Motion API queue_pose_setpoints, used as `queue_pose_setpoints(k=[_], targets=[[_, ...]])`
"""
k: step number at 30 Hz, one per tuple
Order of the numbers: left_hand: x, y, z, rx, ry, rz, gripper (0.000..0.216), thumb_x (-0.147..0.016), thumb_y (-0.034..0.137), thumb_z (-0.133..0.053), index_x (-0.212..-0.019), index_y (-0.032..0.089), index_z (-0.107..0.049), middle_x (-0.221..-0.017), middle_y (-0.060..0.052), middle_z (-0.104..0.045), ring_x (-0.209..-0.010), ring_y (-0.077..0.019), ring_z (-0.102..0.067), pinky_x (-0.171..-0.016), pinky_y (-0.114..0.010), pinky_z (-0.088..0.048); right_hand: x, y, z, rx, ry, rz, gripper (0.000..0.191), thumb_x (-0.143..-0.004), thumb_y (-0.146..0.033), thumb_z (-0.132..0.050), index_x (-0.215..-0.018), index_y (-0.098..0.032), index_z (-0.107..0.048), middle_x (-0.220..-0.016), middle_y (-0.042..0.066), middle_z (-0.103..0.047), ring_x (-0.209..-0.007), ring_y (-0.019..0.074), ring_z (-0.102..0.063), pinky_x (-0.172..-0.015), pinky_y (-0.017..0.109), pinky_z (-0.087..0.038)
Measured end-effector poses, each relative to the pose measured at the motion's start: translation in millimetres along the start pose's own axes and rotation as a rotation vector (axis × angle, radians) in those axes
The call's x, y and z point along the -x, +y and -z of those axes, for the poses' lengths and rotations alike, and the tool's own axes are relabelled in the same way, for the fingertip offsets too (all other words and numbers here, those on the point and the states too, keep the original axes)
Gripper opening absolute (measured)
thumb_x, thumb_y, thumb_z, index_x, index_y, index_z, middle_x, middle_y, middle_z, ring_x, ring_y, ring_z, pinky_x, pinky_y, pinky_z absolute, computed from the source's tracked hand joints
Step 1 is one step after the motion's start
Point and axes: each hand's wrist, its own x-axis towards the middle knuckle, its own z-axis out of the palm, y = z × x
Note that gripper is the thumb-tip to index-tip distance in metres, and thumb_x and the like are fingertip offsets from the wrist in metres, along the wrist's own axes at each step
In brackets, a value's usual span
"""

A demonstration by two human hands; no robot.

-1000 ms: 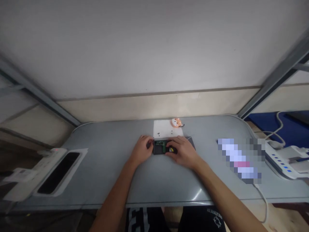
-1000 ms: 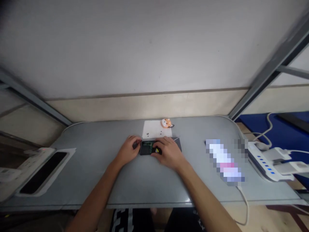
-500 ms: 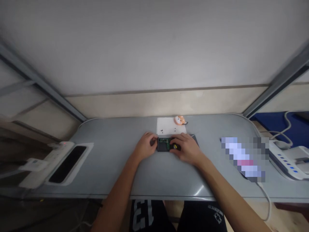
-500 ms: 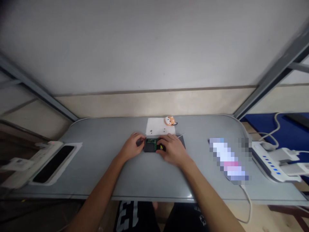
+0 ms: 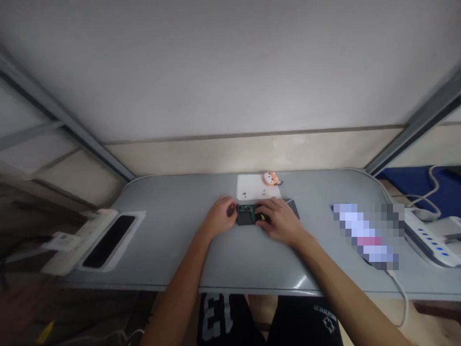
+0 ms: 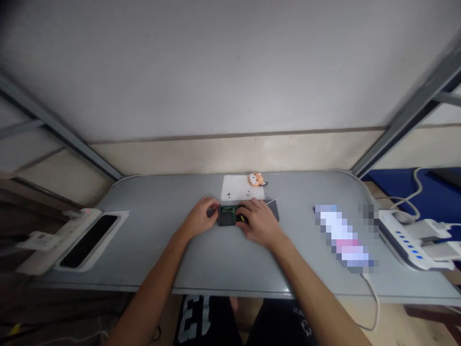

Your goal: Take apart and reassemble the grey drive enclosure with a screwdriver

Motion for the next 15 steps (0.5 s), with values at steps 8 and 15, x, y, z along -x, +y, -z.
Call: queue_pose_setpoints(k=[8, 15], targets=[[0.2, 0.6, -0.3, -0.003, -0.004, 0.014, 0.017, -0.081, 0.005, -0.059, -0.087, 0.020, -0.063, -0.086, -0.004, -0.063, -0.088, -0.0214, -0.060, -0.083, -0.034, -0.049, 0.6, -1.0, 0.2, 0.009, 0.001, 0.018, 0.020, -0.093, -0.032, -0.070, -0.111, -0.024, -0.073, -0.130, 0.007, -0.072, -0.105, 0.0281, -0.059, -0.090, 0.045, -0.045], [0.1, -1.5, -3.2, -0.005, 0.002, 0.022, 0.018, -0.082, 0.004, -0.060, -0.089, 0.020, -0.065, -0.086, -0.004, -0.064, -0.089, -0.0218, -0.060, -0.084, -0.035, -0.050, 1.3, -3.5, -0.4, -0.034, 0.038, 0.038, 0.025, -0.094, -0.035, -0.069, -0.117, -0.025, -0.073, -0.130, 0.010, -0.070, -0.107, 0.0291, -0.060, -0.092, 0.047, -0.047]])
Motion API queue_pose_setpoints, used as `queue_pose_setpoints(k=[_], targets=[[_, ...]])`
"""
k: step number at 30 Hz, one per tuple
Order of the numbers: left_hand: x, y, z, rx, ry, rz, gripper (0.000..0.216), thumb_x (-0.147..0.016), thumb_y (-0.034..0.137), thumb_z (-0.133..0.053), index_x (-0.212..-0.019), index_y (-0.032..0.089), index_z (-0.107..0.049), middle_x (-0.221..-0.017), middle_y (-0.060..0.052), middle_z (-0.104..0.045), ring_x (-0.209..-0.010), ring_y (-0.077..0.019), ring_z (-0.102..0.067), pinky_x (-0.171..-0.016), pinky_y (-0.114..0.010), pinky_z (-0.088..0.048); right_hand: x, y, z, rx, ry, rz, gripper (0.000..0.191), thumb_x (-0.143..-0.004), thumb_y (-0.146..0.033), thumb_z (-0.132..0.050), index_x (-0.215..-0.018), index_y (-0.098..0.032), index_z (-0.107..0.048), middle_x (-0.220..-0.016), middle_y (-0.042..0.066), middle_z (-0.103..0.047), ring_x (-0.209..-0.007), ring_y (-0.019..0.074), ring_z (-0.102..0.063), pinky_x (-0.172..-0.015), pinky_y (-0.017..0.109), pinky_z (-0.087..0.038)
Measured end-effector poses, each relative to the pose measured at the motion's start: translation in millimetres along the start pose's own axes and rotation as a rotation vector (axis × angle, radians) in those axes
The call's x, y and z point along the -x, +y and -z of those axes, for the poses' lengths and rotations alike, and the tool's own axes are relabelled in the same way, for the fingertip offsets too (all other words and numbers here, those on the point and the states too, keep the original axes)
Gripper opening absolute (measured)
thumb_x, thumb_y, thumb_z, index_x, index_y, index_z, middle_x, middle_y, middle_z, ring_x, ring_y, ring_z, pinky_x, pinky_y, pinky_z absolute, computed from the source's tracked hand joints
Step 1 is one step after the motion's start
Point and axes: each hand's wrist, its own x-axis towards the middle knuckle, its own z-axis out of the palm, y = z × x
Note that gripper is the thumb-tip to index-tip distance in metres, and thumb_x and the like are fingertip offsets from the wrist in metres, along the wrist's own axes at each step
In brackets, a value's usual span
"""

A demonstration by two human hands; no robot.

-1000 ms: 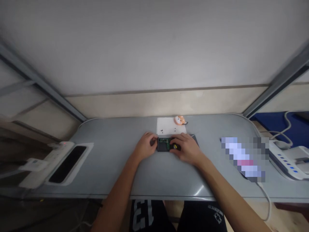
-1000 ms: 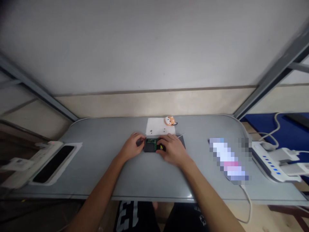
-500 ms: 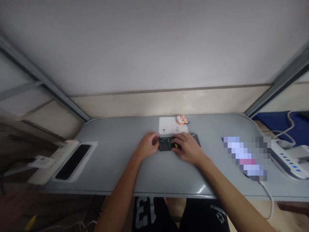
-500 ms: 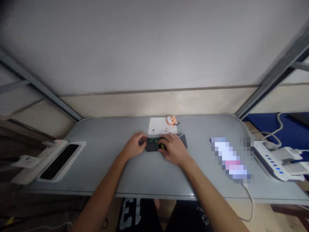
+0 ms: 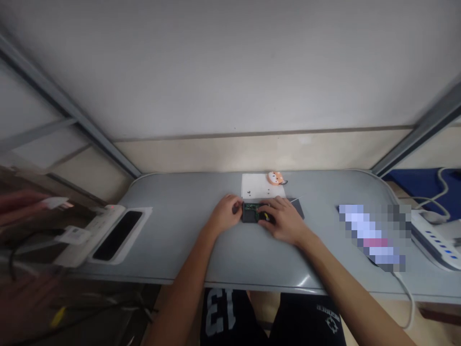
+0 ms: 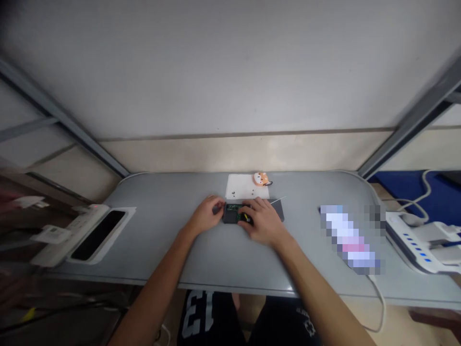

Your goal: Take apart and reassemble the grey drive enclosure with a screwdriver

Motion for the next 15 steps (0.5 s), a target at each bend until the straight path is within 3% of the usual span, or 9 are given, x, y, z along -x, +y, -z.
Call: queue_pose_setpoints(k=[5, 10, 15], targets=[[0.9, -1.5, -1.2, 0.009, 0.007, -0.009, 0.016, -0.083, 0.006, -0.059, -0.088, 0.020, -0.065, -0.086, -0.004, -0.065, -0.089, -0.0216, -0.061, -0.084, -0.035, -0.050, -4.2, 0.4, 7.9, -0.068, 0.256, 0.005, 0.024, -0.099, -0.019, -0.058, -0.120, -0.023, -0.068, -0.121, 0.011, -0.071, -0.103, 0.0271, -0.062, -0.090, 0.045, -0.049], [1.6, -2.5, -2.2, 0.011, 0.009, -0.014, 0.015, -0.083, 0.007, -0.060, -0.088, 0.021, -0.064, -0.086, -0.004, -0.065, -0.089, -0.0215, -0.061, -0.083, -0.035, -0.051, -7.6, 0.4, 18.7, -0.087, 0.567, -0.043, 0.012, -0.100, -0.020, -0.056, -0.108, -0.025, -0.064, -0.099, 0.008, -0.072, -0.093, 0.0258, -0.063, -0.083, 0.044, -0.048], [1.4, -3.9, -2.4, 0.017, 0.030, -0.011, 0.020, -0.083, 0.004, -0.056, -0.091, 0.021, -0.063, -0.089, -0.003, -0.065, -0.089, -0.0209, -0.061, -0.084, -0.035, -0.052, -4.9, 4.2, 15.1, -0.092, 0.552, -0.086, 0.011, -0.100, -0.021, -0.054, -0.102, -0.024, -0.064, -0.093, 0.008, -0.071, -0.084, 0.0245, -0.060, -0.080, 0.043, -0.046]])
